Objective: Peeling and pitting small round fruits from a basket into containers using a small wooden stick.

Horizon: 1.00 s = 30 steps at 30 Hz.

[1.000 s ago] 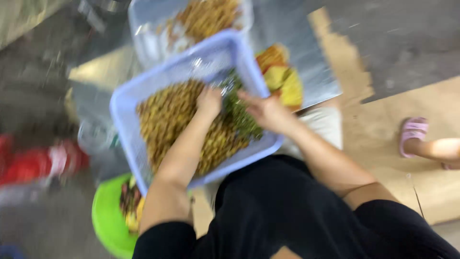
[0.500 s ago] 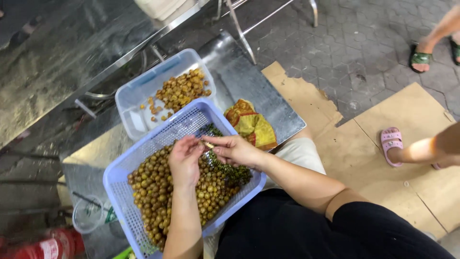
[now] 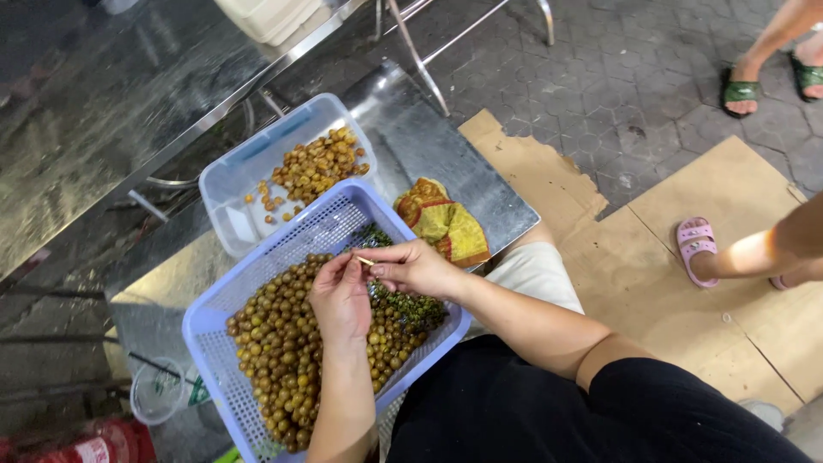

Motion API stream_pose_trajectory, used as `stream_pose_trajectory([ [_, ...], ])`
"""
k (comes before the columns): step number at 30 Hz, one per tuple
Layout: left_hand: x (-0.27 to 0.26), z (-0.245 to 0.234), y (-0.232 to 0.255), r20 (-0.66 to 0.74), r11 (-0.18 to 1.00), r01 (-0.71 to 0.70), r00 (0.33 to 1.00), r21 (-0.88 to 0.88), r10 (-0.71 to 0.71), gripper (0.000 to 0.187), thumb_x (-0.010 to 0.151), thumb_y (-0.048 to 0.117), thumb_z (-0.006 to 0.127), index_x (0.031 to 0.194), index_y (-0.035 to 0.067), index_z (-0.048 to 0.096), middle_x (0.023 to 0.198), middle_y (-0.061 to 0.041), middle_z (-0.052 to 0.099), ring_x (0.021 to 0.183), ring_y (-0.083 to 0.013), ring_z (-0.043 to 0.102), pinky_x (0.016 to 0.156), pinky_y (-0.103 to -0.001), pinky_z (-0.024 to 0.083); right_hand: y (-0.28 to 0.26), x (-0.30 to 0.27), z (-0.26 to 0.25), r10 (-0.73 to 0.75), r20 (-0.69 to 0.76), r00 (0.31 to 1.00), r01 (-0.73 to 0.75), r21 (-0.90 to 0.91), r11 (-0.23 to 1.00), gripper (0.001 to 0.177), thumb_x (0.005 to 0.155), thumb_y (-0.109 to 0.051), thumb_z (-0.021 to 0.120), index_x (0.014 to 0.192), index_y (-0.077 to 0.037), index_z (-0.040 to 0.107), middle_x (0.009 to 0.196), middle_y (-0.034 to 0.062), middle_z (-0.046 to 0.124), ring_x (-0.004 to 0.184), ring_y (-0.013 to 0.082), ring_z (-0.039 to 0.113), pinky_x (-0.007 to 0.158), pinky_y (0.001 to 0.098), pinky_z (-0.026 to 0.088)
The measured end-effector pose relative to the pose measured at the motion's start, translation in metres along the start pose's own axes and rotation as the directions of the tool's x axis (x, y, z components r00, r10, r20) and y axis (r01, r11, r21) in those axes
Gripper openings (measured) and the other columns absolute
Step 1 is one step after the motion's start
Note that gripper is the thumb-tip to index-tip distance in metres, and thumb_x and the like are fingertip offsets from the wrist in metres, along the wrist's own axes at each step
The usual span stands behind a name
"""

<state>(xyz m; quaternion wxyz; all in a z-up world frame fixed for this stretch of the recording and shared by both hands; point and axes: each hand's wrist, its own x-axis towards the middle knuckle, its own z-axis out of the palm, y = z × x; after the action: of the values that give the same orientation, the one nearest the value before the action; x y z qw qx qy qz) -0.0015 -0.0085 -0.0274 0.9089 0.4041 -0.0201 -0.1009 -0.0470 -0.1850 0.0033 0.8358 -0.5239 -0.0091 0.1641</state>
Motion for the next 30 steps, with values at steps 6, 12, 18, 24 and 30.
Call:
stream_pose_trajectory([
  [6,-0.002,0.004,0.005,-0.004,1.000,-0.026,1.000,0.008,0.026,0.015,0.096,-0.004,0.069,0.111,-0.003,0.071,0.104,-0.014,0.074,0.090,-0.0222,0.071,0.082,-0.035,0.058,-0.021,-0.005,0.001,-0.002,0.080,0.997,-0.001,0.038,0.999,0.044,0.104,-0.011,0.058,0.147,-0.020,0.061,0.069,-0.0041,0.057,0.055,0.0014,0.044,0.046,0.0188,0.034],
  [12,-0.007,0.002,0.010,-0.005,0.999,-0.010,1.000,0.036,0.010,0.016,0.094,-0.003,0.071,0.110,-0.003,0.071,0.102,-0.015,0.074,0.087,-0.0226,0.072,0.077,-0.034,0.059,-0.024,-0.007,0.004,0.095,0.065,0.993,-0.097,0.042,0.994,0.043,0.103,-0.010,0.061,0.144,-0.022,0.063,0.073,-0.0040,0.060,0.059,0.0016,0.050,0.046,0.0185,0.034],
  [18,-0.008,0.015,0.007,-0.095,0.995,-0.061,0.993,0.084,0.068,0.015,0.091,-0.008,0.071,0.105,-0.006,0.071,0.098,-0.016,0.075,0.082,-0.0221,0.072,0.073,-0.034,0.060,0.007,0.005,0.001,-0.217,0.017,0.976,0.216,-0.181,0.959,0.038,0.104,-0.006,0.064,0.141,-0.016,0.067,0.095,-0.0034,0.072,0.073,0.0016,0.054,0.064,0.0193,0.048],
  [24,-0.008,0.015,0.013,-0.120,0.982,-0.149,0.979,0.120,0.163,0.020,0.087,-0.014,0.071,0.105,-0.006,0.069,0.099,-0.015,0.073,0.083,-0.0227,0.071,0.075,-0.035,0.061,-0.001,0.004,0.009,-0.373,-0.147,0.916,0.231,-0.569,0.790,0.043,0.101,-0.007,0.066,0.143,-0.018,0.063,0.087,-0.0040,0.070,0.067,0.0015,0.055,0.062,0.0186,0.051],
  [30,-0.012,0.016,0.018,-0.071,0.995,-0.062,0.995,0.072,0.067,0.022,0.092,-0.009,0.069,0.114,-0.008,0.070,0.099,-0.015,0.074,0.085,-0.0216,0.071,0.080,-0.033,0.059,-0.022,-0.008,0.018,-0.056,-0.080,0.995,0.037,-0.218,0.975,0.043,0.097,-0.007,0.065,0.139,-0.018,0.064,0.092,-0.0064,0.072,0.064,0.0021,0.055,0.049,0.0197,0.040],
])
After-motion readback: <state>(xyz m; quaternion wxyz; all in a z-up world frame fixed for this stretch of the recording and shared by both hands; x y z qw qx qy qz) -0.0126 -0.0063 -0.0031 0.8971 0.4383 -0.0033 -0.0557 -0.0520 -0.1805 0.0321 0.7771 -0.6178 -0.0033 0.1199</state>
